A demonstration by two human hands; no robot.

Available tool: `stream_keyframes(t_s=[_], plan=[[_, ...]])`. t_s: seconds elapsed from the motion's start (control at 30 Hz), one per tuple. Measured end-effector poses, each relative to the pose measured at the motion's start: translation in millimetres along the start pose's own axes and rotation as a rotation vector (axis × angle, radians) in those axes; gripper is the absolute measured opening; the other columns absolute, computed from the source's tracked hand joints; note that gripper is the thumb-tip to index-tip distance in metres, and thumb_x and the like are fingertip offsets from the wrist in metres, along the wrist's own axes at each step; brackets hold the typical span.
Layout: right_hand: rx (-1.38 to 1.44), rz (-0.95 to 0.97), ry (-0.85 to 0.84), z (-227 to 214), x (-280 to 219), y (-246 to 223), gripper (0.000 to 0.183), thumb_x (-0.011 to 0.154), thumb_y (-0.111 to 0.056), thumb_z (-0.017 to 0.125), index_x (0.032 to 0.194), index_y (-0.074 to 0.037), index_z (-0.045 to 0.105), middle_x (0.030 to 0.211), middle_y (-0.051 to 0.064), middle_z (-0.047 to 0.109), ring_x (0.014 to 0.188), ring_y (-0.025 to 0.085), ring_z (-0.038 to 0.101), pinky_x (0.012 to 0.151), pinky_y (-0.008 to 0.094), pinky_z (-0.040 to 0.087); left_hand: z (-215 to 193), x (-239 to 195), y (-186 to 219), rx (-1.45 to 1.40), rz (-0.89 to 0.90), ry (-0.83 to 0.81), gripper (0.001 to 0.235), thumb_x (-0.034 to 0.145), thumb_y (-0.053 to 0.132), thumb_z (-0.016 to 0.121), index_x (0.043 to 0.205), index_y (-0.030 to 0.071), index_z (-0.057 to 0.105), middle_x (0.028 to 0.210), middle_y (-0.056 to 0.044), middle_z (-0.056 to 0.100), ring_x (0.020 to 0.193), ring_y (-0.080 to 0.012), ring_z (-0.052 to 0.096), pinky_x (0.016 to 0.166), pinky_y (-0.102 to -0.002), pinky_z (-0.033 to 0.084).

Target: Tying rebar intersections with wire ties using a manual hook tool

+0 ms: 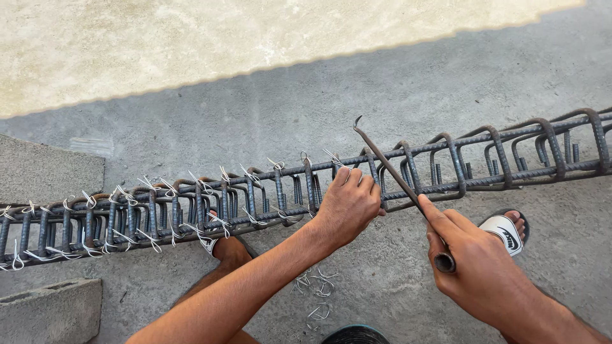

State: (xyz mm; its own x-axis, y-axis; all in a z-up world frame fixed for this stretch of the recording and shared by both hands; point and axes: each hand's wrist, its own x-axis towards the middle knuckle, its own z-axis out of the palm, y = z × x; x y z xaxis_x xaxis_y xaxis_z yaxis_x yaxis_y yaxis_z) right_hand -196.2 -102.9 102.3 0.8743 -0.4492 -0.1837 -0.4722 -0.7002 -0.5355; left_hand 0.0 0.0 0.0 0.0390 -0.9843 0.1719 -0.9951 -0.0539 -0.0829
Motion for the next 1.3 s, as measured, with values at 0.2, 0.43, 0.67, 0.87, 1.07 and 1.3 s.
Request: stream_keyframes(t_s=[0.2,0.43,0.67,0.87,1.07,1.3], plan=[[-0.028,0.054,-0.059,3.6,3.0,11.2,0.068,0.078,-0.005,0.064,0.145,-0.012,0.054,0.088,0.004,0.073,0.055,0.019,0.069,0.051,0.036,0.054,-1.5,0.1,0.1,-0.02,-0.004,0.025,0.045,0.082,0.053,0.079,0.084,0.008,0.073,0.075,-0.003,0.063,0.077,-0.0183,0.051,0.087,-0.04,0.036],[-0.049,-0.076,0.127,-12.8,8.1,-1.7,0.059,0.083,-0.001,0.064,0.142,-0.003,0.059,0.072,0.005,0.069,0.043,0.014,0.053,0.041,0.033,0.041,-5.8,-4.3,-12.0,-0.056,0.004,-0.001,0.043,0.084,0.052,0.077,0.088,0.009,0.07,0.081,-0.005,0.063,0.082,-0.0216,0.054,0.089,-0.042,0.037],[-0.032,0.009,0.082,-21.0,8.3,6.2,0.062,0.084,-0.003,0.063,0.145,-0.007,0.057,0.089,0.006,0.076,0.051,0.018,0.065,0.045,0.035,0.051,-30.1,-26.0,-69.5,-0.088,-0.143,0.204,0.025,0.099,0.03,0.065,0.104,0.006,0.071,0.096,-0.009,0.06,0.078,-0.0187,0.049,0.077,-0.037,0.037],[-0.024,0.097,0.064,-25.2,3.9,2.0,0.063,0.083,-0.005,0.065,0.146,-0.005,0.057,0.094,0.008,0.078,0.061,0.019,0.073,0.052,0.037,0.057,-45.0,-50.4,-69.8,0.013,-0.115,0.251,0.006,0.095,0.015,0.07,0.096,0.009,0.069,0.09,-0.004,0.057,0.078,-0.0169,0.045,0.079,-0.035,0.036],[-0.054,0.118,0.061,-23.7,-2.3,0.0,0.061,0.085,-0.006,0.064,0.146,-0.006,0.057,0.096,0.009,0.078,0.058,0.021,0.074,0.051,0.038,0.058,-42.2,-60.0,-60.9,0.027,-0.08,0.226,0.014,0.099,0.025,0.068,0.093,0.012,0.068,0.091,-0.003,0.06,0.082,-0.0175,0.049,0.085,-0.036,0.036],[-0.096,0.084,0.082,-14.3,-22.9,7.3,0.062,0.085,-0.007,0.063,0.147,-0.011,0.057,0.097,0.005,0.078,0.069,0.021,0.075,0.064,0.037,0.058,-41.9,-57.4,-48.6,-0.011,-0.025,0.251,0.016,0.098,0.028,0.069,0.097,0.012,0.069,0.097,-0.004,0.058,0.082,-0.0178,0.046,0.082,-0.037,0.035]])
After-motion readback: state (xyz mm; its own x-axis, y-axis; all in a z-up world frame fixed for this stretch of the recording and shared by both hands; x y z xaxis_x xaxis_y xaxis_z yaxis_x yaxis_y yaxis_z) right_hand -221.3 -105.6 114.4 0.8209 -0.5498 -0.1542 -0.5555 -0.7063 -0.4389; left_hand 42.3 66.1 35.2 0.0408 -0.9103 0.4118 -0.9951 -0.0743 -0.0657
